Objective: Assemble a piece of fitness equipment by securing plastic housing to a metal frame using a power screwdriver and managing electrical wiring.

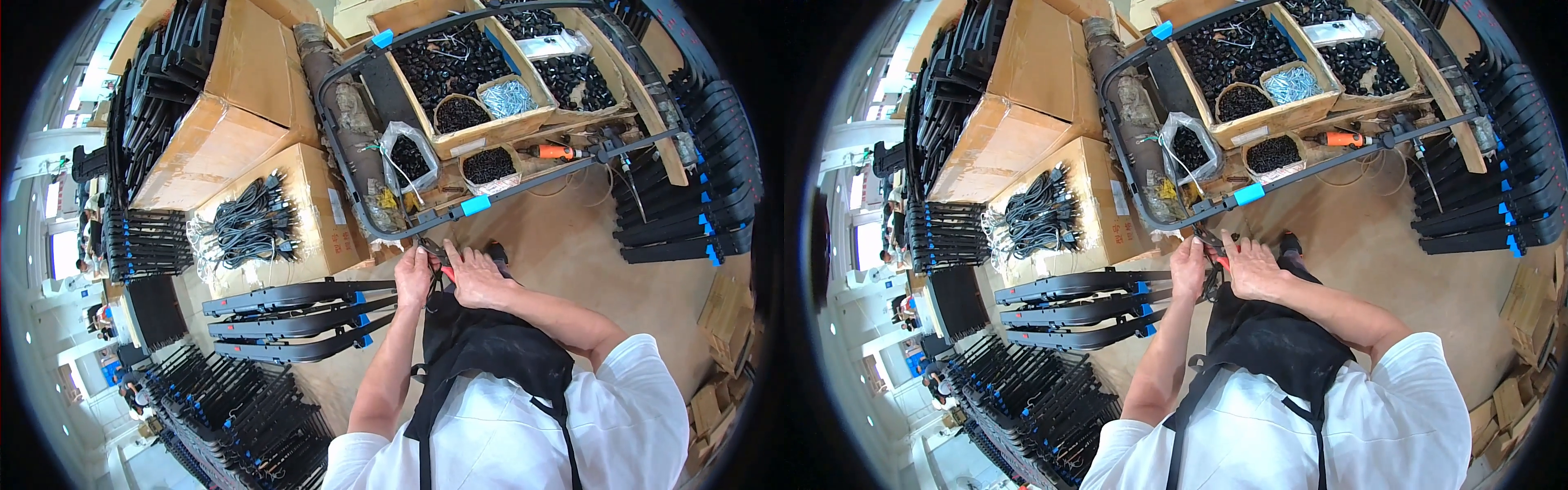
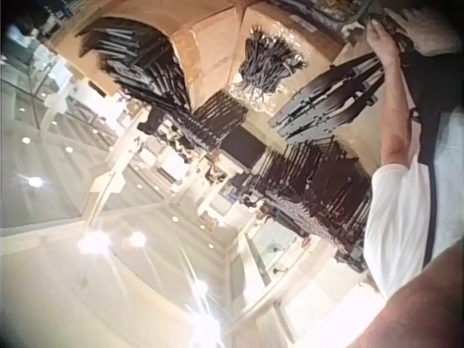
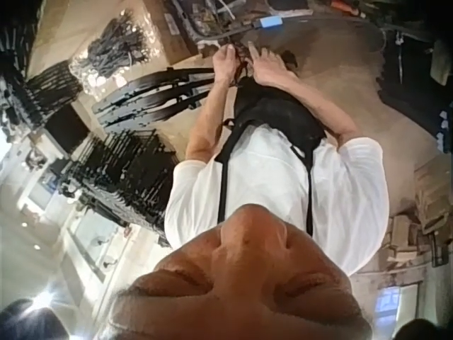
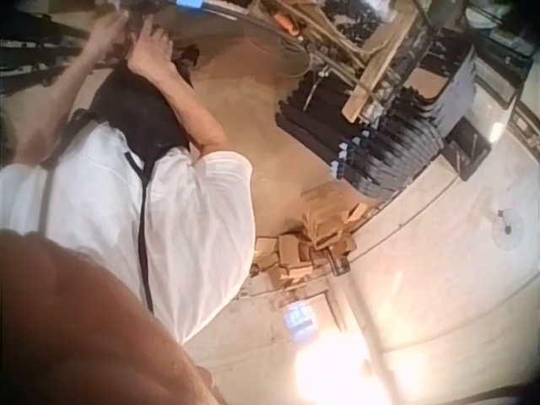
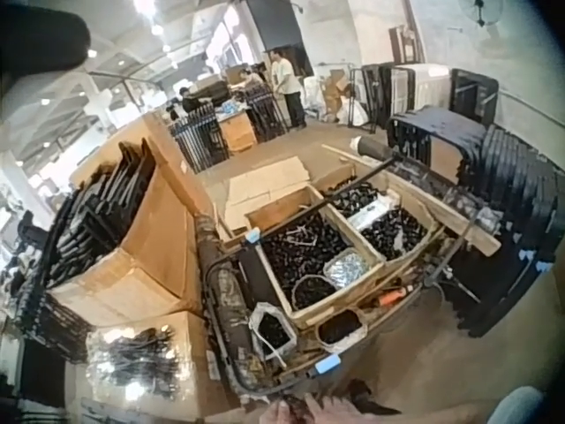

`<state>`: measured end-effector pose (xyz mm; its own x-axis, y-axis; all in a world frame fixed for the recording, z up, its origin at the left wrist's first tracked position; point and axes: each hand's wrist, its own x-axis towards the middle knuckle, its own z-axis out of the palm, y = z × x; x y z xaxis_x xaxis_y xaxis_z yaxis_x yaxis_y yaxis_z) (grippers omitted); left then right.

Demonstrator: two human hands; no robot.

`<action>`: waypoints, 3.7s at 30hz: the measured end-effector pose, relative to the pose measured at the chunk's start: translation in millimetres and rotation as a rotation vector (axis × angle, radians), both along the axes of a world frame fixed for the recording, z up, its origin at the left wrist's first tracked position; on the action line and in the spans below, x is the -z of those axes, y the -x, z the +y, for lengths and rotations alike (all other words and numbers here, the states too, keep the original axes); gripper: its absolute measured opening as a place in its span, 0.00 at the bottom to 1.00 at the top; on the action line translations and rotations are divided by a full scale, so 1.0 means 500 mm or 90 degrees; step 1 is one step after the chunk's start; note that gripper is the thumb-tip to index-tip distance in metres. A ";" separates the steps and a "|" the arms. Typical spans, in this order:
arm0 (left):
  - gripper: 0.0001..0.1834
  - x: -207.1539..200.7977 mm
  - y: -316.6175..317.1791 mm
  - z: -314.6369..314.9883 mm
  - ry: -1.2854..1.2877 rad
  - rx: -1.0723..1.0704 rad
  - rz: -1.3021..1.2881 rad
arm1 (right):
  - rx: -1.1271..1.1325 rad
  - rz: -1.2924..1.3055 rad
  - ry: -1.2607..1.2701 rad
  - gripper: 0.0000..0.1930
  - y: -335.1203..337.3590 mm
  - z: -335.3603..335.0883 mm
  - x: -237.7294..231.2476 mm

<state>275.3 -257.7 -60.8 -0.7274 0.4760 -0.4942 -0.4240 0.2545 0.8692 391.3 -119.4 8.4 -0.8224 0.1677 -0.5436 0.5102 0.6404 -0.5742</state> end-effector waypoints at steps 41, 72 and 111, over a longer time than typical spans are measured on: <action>0.23 -0.078 0.225 0.099 0.381 0.355 0.644 | 0.343 0.293 -0.015 0.50 -0.003 -0.168 0.105; 0.18 -0.186 0.314 0.156 0.135 -0.052 0.445 | 0.792 0.055 0.512 0.49 0.151 0.174 0.654; 0.12 -0.845 1.164 -0.046 0.863 -0.169 1.087 | 0.114 -0.037 0.198 0.27 -0.088 0.358 0.056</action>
